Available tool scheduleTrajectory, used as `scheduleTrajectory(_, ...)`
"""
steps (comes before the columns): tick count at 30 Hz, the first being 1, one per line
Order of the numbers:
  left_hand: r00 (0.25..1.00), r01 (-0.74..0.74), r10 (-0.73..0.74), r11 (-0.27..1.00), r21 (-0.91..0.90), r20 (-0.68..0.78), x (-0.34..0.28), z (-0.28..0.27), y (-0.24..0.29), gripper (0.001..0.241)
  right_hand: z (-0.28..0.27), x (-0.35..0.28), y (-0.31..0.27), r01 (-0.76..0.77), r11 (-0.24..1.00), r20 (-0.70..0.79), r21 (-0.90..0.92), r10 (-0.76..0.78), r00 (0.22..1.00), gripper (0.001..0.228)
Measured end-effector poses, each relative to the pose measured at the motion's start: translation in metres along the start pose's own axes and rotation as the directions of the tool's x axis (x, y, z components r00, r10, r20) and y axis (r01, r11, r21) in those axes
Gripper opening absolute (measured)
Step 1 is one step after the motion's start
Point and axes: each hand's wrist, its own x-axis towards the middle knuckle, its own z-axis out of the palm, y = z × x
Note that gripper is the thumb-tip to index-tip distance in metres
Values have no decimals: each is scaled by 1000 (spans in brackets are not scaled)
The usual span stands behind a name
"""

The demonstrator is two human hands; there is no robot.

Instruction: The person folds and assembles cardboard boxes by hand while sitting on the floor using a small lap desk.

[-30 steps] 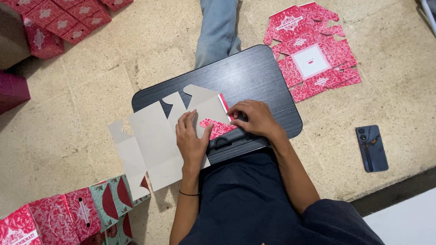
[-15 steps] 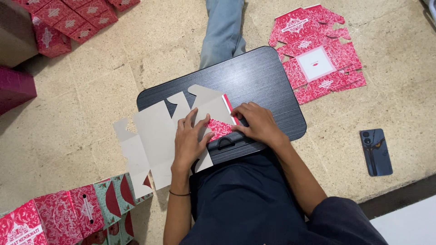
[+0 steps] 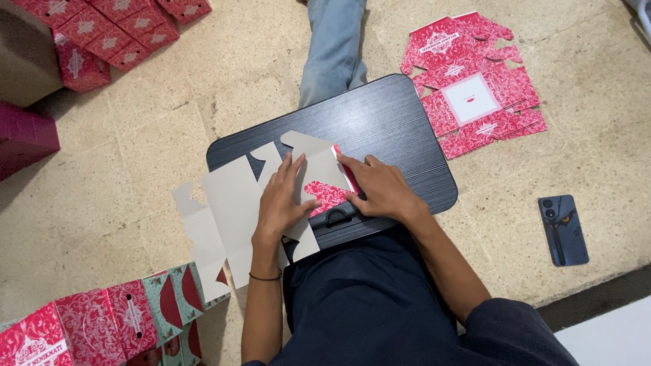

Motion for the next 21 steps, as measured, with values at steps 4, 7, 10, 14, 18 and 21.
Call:
scheduleTrajectory(4,998,-45,39,993,-109,-58,-8,0,7,118,-8,-4,-5,23,1000,-13,17,-23,1000,73)
scheduleTrajectory(7,991,-37,10,979,-202,-133,-15,6,3,128,-2,-2,-1,25,1000,-17,-6,-25,1000,72)
scheduleTrajectory(10,981,-103,64,972,-211,-184,-18,15,-10,133,4,3,5,0,1000,-33,11,0,999,79)
scheduleTrajectory(14,978,-146,165,978,148,-124,-17,30,-34,85,-13,6,-10,-25,1000,2,13,25,1000,89)
scheduleTrajectory(18,992,-126,126,948,293,19,-15,24,-25,62,4,15,-15,48,972,7,-231,-48,999,80)
scheduleTrajectory(21,991,-133,127,936,326,41,-19,24,-17,59,20,8,-45,112,955,-122,-274,-150,981,55)
